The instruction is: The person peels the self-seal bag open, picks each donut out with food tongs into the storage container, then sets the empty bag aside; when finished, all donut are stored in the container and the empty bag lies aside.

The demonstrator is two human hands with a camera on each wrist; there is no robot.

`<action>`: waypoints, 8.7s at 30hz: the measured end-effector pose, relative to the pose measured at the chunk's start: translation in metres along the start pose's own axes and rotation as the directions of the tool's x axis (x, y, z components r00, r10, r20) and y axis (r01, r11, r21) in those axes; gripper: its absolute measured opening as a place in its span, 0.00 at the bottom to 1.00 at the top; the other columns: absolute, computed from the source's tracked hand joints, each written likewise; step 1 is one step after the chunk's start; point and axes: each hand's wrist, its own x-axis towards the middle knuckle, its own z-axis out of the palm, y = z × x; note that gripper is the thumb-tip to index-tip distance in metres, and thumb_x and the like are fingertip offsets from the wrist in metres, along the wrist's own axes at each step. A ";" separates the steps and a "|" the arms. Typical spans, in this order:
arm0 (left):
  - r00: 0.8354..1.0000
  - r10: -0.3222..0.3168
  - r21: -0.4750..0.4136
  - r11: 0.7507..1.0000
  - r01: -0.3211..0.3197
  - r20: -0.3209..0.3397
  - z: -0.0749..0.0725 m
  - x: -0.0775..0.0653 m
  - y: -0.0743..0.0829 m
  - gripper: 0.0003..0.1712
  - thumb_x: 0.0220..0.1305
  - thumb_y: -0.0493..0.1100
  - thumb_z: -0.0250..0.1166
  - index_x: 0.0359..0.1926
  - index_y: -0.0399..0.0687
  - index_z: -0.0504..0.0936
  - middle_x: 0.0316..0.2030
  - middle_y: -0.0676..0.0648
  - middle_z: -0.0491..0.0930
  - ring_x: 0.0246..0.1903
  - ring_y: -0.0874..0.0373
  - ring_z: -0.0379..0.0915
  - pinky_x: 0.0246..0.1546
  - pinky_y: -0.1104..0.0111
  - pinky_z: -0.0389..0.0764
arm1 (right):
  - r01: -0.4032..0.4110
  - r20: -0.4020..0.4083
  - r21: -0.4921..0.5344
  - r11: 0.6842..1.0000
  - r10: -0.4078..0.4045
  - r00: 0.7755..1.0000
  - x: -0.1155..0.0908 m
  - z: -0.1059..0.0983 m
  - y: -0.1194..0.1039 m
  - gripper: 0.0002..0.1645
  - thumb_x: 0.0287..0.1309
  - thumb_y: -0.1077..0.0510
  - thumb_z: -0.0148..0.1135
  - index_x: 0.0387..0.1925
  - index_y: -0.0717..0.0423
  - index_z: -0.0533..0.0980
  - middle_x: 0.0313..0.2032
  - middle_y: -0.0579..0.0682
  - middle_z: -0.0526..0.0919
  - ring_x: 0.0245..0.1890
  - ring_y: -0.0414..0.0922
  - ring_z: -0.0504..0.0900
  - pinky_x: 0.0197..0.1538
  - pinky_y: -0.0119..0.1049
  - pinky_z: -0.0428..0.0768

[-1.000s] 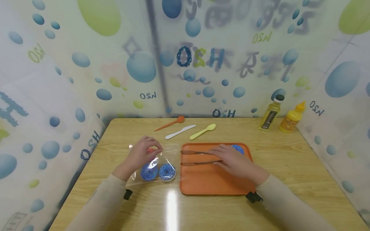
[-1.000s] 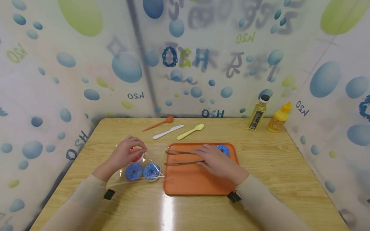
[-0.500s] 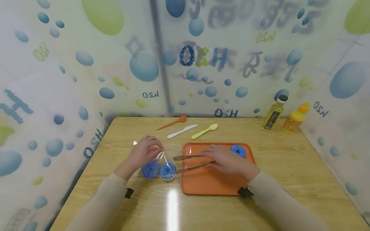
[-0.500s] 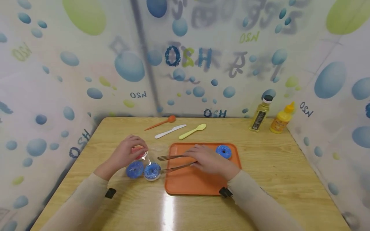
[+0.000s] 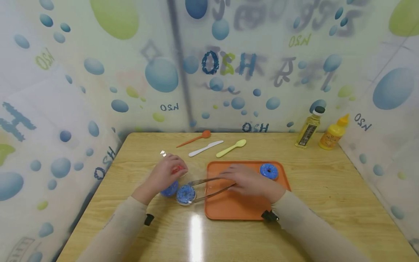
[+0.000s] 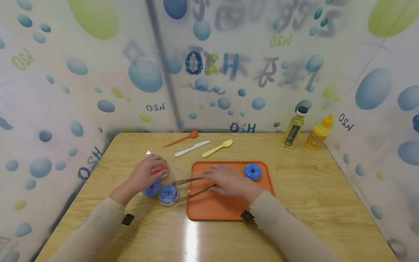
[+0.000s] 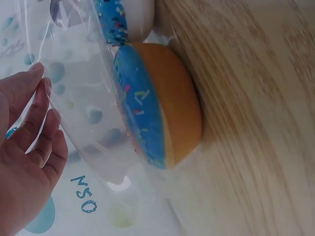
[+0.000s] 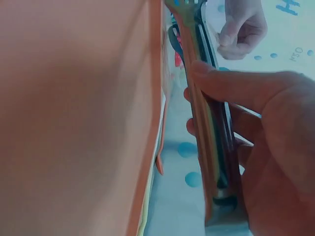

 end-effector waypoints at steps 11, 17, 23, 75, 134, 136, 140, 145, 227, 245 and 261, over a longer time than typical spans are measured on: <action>1.000 -0.012 -0.005 1.000 0.012 -0.006 -0.002 -0.001 -0.001 0.03 0.64 0.41 0.74 0.34 0.52 0.88 0.38 0.51 0.85 0.43 0.53 0.74 0.46 0.55 0.78 | -0.007 -0.073 -0.036 0.999 0.004 0.997 -0.002 0.006 -0.008 0.29 0.65 0.58 0.71 0.66 0.49 0.77 0.59 0.46 0.84 0.60 0.47 0.80 0.65 0.47 0.78; 0.998 -0.054 -0.001 0.999 0.055 0.007 -0.004 -0.004 -0.003 0.02 0.64 0.42 0.74 0.34 0.52 0.88 0.39 0.52 0.85 0.44 0.54 0.74 0.46 0.55 0.79 | -0.008 -0.111 -0.026 1.000 0.005 0.994 -0.012 0.007 -0.011 0.27 0.66 0.59 0.70 0.66 0.46 0.78 0.58 0.44 0.84 0.59 0.45 0.80 0.64 0.46 0.78; 0.998 -0.069 -0.005 0.998 0.069 0.015 -0.005 -0.005 -0.001 0.02 0.65 0.41 0.74 0.34 0.51 0.88 0.39 0.51 0.85 0.44 0.52 0.74 0.47 0.54 0.79 | -0.075 -0.172 -0.035 0.997 0.068 0.983 -0.029 0.004 -0.013 0.28 0.66 0.55 0.70 0.66 0.45 0.77 0.58 0.44 0.84 0.59 0.46 0.81 0.62 0.46 0.81; 0.996 -0.089 -0.010 0.996 0.089 0.003 -0.006 -0.009 -0.009 0.05 0.62 0.39 0.75 0.37 0.54 0.89 0.40 0.55 0.86 0.43 0.57 0.73 0.46 0.56 0.79 | -0.348 -0.202 -0.078 0.934 0.327 0.923 -0.119 -0.019 0.046 0.33 0.60 0.61 0.74 0.66 0.54 0.77 0.56 0.55 0.85 0.54 0.55 0.82 0.56 0.57 0.81; 0.996 -0.084 0.013 0.996 0.084 0.004 -0.014 -0.003 -0.002 0.02 0.64 0.41 0.74 0.35 0.53 0.88 0.41 0.51 0.86 0.47 0.52 0.75 0.50 0.52 0.80 | -0.121 -0.097 0.077 0.990 0.128 0.987 0.050 0.029 -0.029 0.31 0.70 0.51 0.66 0.71 0.53 0.73 0.65 0.50 0.79 0.67 0.50 0.75 0.71 0.49 0.73; 0.996 -0.088 0.016 0.996 0.088 0.005 -0.013 -0.003 -0.002 0.02 0.64 0.42 0.74 0.35 0.53 0.88 0.41 0.51 0.86 0.46 0.52 0.75 0.51 0.51 0.80 | -0.122 -0.087 0.074 0.990 0.128 0.988 0.052 0.030 -0.029 0.32 0.69 0.51 0.67 0.71 0.51 0.72 0.65 0.49 0.79 0.66 0.49 0.75 0.70 0.48 0.73; 0.996 -0.092 0.011 0.996 0.092 0.009 -0.012 -0.004 -0.001 0.03 0.63 0.42 0.75 0.35 0.53 0.88 0.41 0.51 0.86 0.46 0.52 0.76 0.56 0.49 0.79 | -0.125 -0.065 0.073 0.989 0.130 0.989 0.055 0.032 -0.029 0.33 0.69 0.51 0.67 0.72 0.49 0.72 0.65 0.49 0.79 0.65 0.49 0.76 0.69 0.46 0.74; 0.996 -0.086 -0.009 0.996 0.086 0.003 -0.010 -0.005 -0.002 0.03 0.63 0.41 0.75 0.35 0.53 0.88 0.41 0.51 0.85 0.46 0.53 0.75 0.60 0.48 0.78 | -0.130 -0.063 0.069 0.989 0.135 0.989 0.056 0.036 -0.030 0.32 0.69 0.53 0.66 0.72 0.49 0.72 0.64 0.50 0.80 0.64 0.49 0.76 0.68 0.46 0.75; 0.996 -0.085 -0.015 0.996 0.085 0.010 -0.008 -0.010 -0.008 0.04 0.62 0.40 0.76 0.36 0.52 0.88 0.40 0.52 0.85 0.44 0.55 0.75 0.62 0.47 0.76 | -0.288 -0.295 0.140 0.948 0.317 0.901 -0.260 -0.037 0.059 0.35 0.47 0.62 0.82 0.59 0.43 0.82 0.53 0.40 0.86 0.53 0.25 0.79 0.46 0.22 0.80; 0.995 -0.096 -0.013 0.995 0.096 0.012 -0.006 -0.010 -0.011 0.04 0.63 0.41 0.75 0.36 0.55 0.88 0.41 0.54 0.85 0.45 0.55 0.75 0.53 0.52 0.80 | -0.268 -0.230 0.155 0.951 0.299 0.926 -0.270 -0.034 0.071 0.35 0.48 0.59 0.82 0.60 0.46 0.81 0.53 0.40 0.86 0.50 0.28 0.80 0.42 0.28 0.82; 0.995 -0.103 -0.012 0.995 0.103 0.018 -0.008 -0.009 -0.005 0.03 0.64 0.41 0.74 0.36 0.54 0.88 0.40 0.55 0.84 0.43 0.56 0.74 0.49 0.54 0.79 | -0.369 -0.215 0.115 0.922 0.386 0.897 -0.213 -0.043 0.012 0.33 0.55 0.50 0.79 0.63 0.37 0.80 0.55 0.43 0.86 0.52 0.41 0.84 0.45 0.40 0.85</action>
